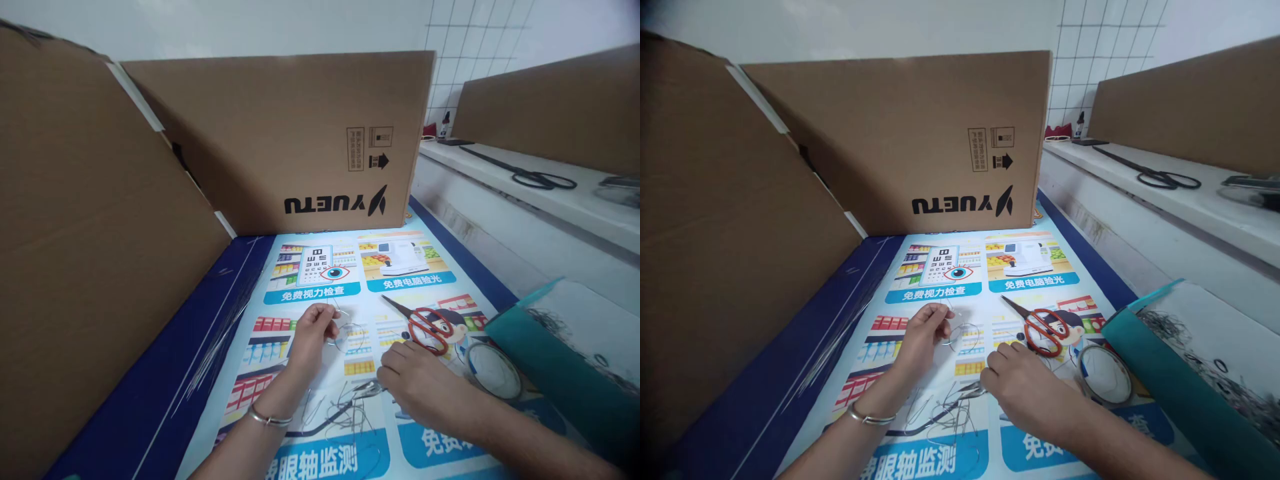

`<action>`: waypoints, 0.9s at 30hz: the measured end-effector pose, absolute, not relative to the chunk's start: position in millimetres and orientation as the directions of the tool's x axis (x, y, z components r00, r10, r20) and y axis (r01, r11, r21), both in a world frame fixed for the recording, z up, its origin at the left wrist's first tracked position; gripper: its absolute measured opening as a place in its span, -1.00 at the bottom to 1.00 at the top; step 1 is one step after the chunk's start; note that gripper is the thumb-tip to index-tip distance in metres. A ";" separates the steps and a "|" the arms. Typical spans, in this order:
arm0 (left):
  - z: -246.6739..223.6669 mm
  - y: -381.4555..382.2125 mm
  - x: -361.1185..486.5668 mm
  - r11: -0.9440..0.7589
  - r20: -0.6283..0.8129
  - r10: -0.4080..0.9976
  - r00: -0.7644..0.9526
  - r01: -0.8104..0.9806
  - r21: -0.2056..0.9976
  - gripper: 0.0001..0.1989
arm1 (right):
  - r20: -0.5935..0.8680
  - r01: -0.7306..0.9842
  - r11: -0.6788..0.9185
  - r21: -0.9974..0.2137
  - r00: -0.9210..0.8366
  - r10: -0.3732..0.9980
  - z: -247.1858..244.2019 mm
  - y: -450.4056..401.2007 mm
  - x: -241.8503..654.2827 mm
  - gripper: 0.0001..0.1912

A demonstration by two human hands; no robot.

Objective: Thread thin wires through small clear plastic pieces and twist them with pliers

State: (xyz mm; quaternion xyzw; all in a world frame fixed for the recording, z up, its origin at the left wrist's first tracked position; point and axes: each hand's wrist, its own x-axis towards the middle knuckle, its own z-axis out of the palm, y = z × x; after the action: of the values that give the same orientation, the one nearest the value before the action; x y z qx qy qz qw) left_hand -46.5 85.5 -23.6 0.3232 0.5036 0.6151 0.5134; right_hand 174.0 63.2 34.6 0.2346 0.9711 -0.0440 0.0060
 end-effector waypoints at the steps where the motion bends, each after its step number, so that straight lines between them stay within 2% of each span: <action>1: -24.5 86.3 -46.8 0.032 -0.118 0.959 -0.259 -0.312 0.950 -0.78 | -0.021 0.454 0.888 -0.068 -0.891 0.454 34.5 62.7 171.9 -0.89; 7: -28.3 90.6 -50.8 0.012 -0.104 0.966 -0.238 -0.360 0.933 -0.80 | 0.022 0.359 0.933 0.003 -0.933 0.359 37.9 61.3 140.2 -0.93; 16: -25.9 93.6 -59.0 0.007 -0.101 0.979 -0.177 -0.464 0.886 -0.76 | 0.027 0.143 0.960 0.240 -0.990 0.140 50.8 67.8 87.5 -0.92; 23: -33.1 100.2 -62.1 0.041 -0.138 0.977 -0.162 -0.492 0.869 -0.75 | 0.016 -0.021 0.944 0.328 -1.000 -0.027 57.4 71.5 68.5 -0.89; 27: -31.2 101.0 -62.6 0.048 -0.138 0.979 -0.149 -0.490 0.870 -0.77 | -0.037 -0.097 0.942 0.321 -0.995 -0.090 60.4 75.4 62.0 -0.91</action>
State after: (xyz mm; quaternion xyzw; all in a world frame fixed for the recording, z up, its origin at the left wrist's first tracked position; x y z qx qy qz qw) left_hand -62.6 101.0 -31.2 0.2873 0.4255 0.6273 0.5856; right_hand 62.0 75.4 60.4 -0.0474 0.9854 0.1634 0.0107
